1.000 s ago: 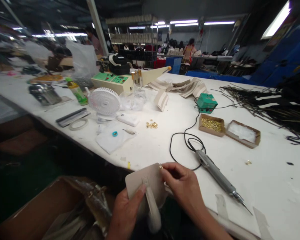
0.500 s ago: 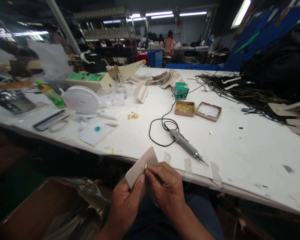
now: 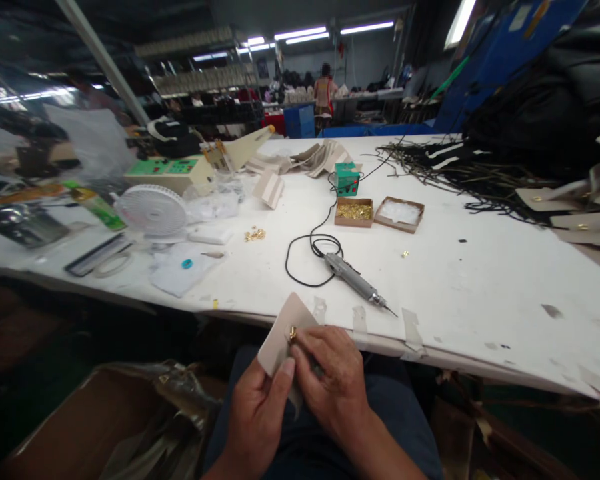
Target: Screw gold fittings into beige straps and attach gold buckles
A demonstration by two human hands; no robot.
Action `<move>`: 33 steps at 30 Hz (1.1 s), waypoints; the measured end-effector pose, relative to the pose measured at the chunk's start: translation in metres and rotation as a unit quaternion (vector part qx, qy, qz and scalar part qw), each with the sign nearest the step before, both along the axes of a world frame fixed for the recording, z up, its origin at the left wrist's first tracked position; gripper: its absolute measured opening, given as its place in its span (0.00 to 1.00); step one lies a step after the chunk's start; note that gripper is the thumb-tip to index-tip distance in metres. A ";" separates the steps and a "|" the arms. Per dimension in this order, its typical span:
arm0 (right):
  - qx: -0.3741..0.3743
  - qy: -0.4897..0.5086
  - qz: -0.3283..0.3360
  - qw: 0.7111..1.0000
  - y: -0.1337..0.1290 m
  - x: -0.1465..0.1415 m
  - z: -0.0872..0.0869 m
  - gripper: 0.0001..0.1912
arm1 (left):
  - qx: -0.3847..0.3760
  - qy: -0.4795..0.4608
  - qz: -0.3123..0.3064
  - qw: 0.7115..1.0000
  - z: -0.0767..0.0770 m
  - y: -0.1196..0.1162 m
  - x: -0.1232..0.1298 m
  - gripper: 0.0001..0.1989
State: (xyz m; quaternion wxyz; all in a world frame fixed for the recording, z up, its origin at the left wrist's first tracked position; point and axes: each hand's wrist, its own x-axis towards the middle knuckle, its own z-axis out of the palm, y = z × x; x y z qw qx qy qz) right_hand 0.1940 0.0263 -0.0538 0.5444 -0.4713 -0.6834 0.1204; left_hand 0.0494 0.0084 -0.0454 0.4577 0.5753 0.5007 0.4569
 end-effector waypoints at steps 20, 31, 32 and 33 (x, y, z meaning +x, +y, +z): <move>-0.021 -0.050 0.024 0.998 0.008 0.001 -0.003 0.21 | 0.032 -0.049 -0.079 0.995 0.007 0.001 -0.011 0.24; -0.328 0.102 0.219 0.913 0.017 0.017 0.036 0.08 | 0.053 0.106 -0.037 0.992 0.015 0.065 -0.056 0.28; -0.347 0.110 0.227 0.903 0.019 0.019 0.036 0.10 | 0.016 0.095 -0.080 0.992 0.018 0.069 -0.056 0.24; -0.368 0.116 0.230 0.894 0.022 0.021 0.036 0.11 | -0.017 0.083 -0.115 0.990 0.020 0.073 -0.056 0.19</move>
